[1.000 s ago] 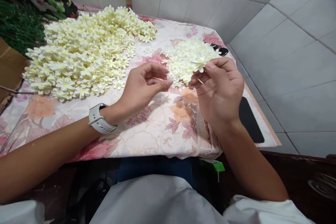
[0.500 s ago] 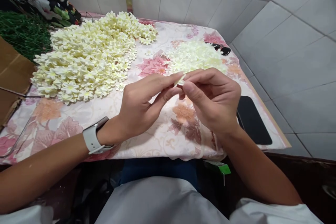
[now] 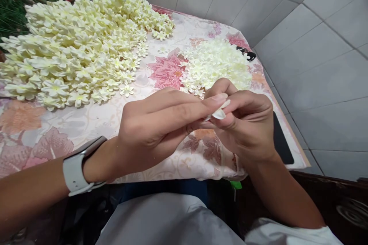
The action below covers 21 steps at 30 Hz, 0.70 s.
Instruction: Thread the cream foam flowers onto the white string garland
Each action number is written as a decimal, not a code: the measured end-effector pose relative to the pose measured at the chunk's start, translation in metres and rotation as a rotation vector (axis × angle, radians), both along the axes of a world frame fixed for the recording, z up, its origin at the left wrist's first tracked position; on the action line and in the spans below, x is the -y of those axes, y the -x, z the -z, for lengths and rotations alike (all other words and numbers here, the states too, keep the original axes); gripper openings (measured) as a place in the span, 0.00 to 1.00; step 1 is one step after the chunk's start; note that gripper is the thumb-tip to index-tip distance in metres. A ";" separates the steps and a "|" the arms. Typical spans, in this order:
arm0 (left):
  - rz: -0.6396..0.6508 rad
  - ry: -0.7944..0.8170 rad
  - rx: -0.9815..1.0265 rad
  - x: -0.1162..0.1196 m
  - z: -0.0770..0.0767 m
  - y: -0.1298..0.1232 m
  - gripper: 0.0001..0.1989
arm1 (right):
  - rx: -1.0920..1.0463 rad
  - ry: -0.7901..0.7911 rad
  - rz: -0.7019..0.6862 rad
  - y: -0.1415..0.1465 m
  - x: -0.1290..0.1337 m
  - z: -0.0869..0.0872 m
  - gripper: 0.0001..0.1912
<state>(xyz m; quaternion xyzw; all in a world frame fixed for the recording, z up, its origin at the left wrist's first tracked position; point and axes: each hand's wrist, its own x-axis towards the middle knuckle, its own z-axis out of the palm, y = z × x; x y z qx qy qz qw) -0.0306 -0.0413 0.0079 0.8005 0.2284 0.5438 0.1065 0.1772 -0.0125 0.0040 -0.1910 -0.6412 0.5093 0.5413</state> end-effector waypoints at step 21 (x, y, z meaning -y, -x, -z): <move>-0.129 0.059 -0.209 0.016 -0.010 0.010 0.16 | 0.033 -0.088 0.041 0.004 0.002 -0.001 0.02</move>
